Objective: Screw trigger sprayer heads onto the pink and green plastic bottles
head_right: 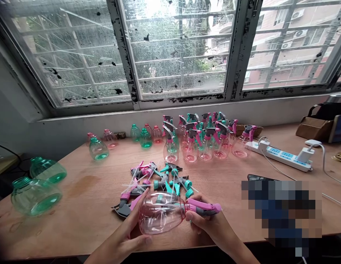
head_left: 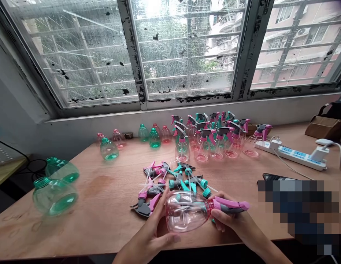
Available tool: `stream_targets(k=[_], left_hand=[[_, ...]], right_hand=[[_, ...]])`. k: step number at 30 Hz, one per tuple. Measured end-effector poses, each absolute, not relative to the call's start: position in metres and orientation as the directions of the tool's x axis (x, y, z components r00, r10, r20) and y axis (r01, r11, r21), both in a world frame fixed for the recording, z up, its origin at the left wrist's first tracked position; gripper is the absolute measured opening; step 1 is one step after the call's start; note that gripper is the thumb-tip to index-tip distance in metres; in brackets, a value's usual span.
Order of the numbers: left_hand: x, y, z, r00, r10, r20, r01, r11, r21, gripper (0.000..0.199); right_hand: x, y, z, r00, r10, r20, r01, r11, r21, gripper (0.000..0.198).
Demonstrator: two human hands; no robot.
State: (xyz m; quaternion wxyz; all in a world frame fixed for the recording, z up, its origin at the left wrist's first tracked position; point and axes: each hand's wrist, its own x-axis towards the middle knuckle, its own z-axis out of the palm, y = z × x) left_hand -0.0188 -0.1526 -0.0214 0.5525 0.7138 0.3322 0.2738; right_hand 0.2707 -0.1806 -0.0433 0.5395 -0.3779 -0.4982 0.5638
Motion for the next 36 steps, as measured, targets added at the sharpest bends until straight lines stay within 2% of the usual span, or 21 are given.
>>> stream_targets(k=[8, 12, 14, 18, 24, 30, 36], left_hand=[[-0.0133, -0.155, -0.0197, 0.637, 0.769, 0.063, 0.028, -0.105, 0.994, 0.106], [-0.0104, -0.1555, -0.015, 0.652, 0.756, 0.063, -0.02, -0.065, 0.998, 0.09], [-0.0108, -0.1552, -0.0146, 0.659, 0.749, 0.063, -0.012, -0.072, 0.997, 0.088], [-0.0137, -0.1557, -0.0183, 0.651, 0.757, 0.066, 0.031, -0.114, 0.993, 0.099], [-0.014, -0.1567, -0.022, 0.64, 0.762, 0.095, 0.03, -0.148, 0.988, 0.102], [-0.0143, -0.155, -0.0198, 0.673, 0.733, 0.098, -0.032, -0.103, 0.994, 0.09], [-0.0151, -0.1562, -0.0191, 0.661, 0.748, 0.065, 0.012, -0.097, 0.995, 0.099]], right_hand=[[0.2715, -0.1805, -0.0442, -0.135, 0.986, 0.101, -0.198, 0.073, -0.978, 0.031], [0.272, -0.1807, -0.0441, -0.147, 0.984, 0.097, -0.209, 0.065, -0.976, 0.031], [0.2724, -0.1809, -0.0443, -0.149, 0.983, 0.11, -0.225, 0.075, -0.972, 0.029], [0.2728, -0.1811, -0.0442, -0.145, 0.982, 0.125, -0.242, 0.087, -0.966, 0.027], [0.272, -0.1807, -0.0451, -0.145, 0.982, 0.118, -0.243, 0.08, -0.967, 0.028], [0.2719, -0.1802, -0.046, -0.15, 0.981, 0.121, -0.255, 0.08, -0.964, 0.028], [0.2733, -0.1791, -0.0479, -0.139, 0.978, 0.158, -0.251, 0.119, -0.961, 0.025]])
